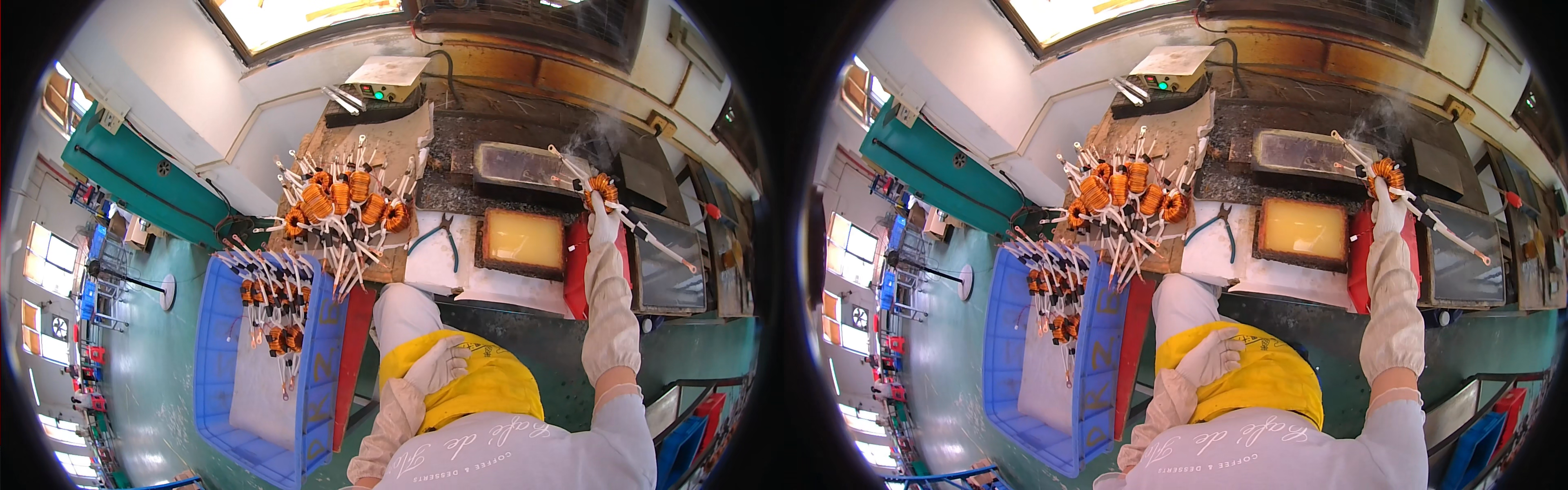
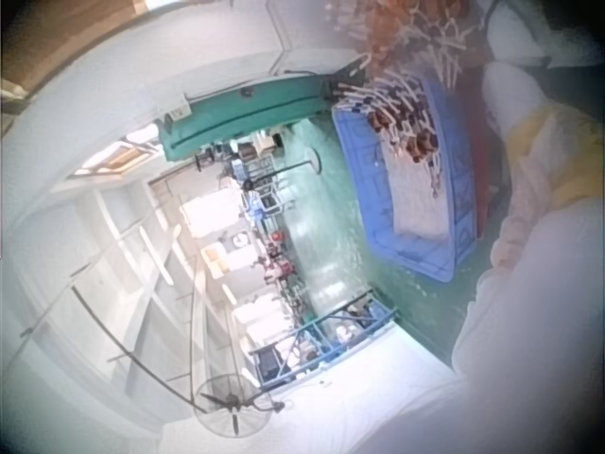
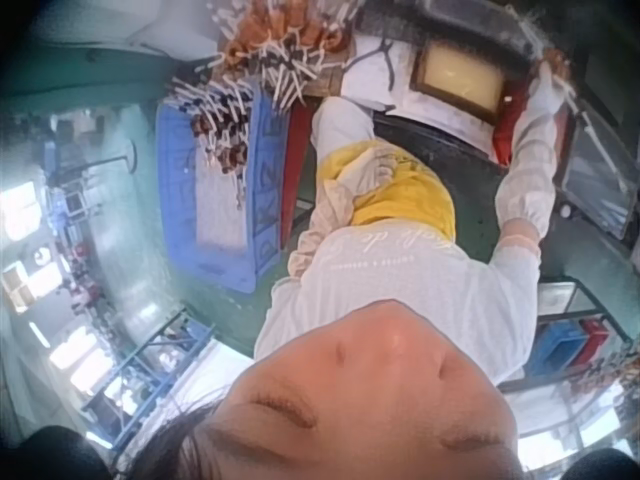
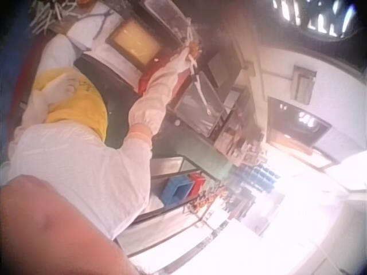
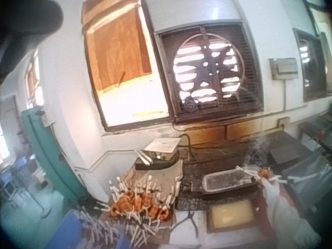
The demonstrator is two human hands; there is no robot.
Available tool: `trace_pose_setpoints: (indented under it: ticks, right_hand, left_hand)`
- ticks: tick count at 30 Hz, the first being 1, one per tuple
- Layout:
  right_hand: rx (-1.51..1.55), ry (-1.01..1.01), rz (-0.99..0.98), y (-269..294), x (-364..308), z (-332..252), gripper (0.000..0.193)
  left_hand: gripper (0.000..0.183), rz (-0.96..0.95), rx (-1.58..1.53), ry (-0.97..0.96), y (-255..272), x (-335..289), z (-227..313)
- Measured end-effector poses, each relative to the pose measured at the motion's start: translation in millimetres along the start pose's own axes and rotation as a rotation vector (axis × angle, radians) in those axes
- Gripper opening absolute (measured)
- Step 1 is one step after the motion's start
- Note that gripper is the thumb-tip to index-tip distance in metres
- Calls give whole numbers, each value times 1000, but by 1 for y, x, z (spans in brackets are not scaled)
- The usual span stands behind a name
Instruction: The person scrapes the molten solder bath, puts on gloves, and dips the wire leads of inductor coils into flux and molten solder by hand.
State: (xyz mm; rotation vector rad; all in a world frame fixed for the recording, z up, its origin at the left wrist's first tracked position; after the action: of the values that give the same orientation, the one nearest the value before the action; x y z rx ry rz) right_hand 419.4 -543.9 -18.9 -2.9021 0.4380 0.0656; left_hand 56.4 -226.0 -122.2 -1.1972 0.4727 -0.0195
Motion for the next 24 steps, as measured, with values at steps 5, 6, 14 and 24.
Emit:
trace_pose_setpoints:
  ticks: [5,6,14,24]
  right_hand:
    - [-33,-26,-36,-1,14,4,30]
    - [-64,-29,-34,-1,16,5,30]
    - [-106,-36,-48,-2,22,9,24]
    - [-162,-48,-8,-1,28,12,26]
  left_hand:
    - [43,3,-14,0,-1,0,0]
    - [43,0,-9,-3,-1,0,0]
    - [43,1,-21,-11,-2,0,0]
    - [42,5,-9,-10,-2,1,0]
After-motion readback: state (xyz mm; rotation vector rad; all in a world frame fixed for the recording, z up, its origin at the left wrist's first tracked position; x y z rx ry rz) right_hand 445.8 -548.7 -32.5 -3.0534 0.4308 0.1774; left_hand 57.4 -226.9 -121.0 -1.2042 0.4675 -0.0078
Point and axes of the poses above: each hand's wrist, its own x-axis towards the middle knuckle, its own y-axis out of the back of the hand, z = x × y, the point moved 5 cm from there along x, towards the middle knuckle, and after that the axes turned 11 degrees about -y, right-handed, at the moved point
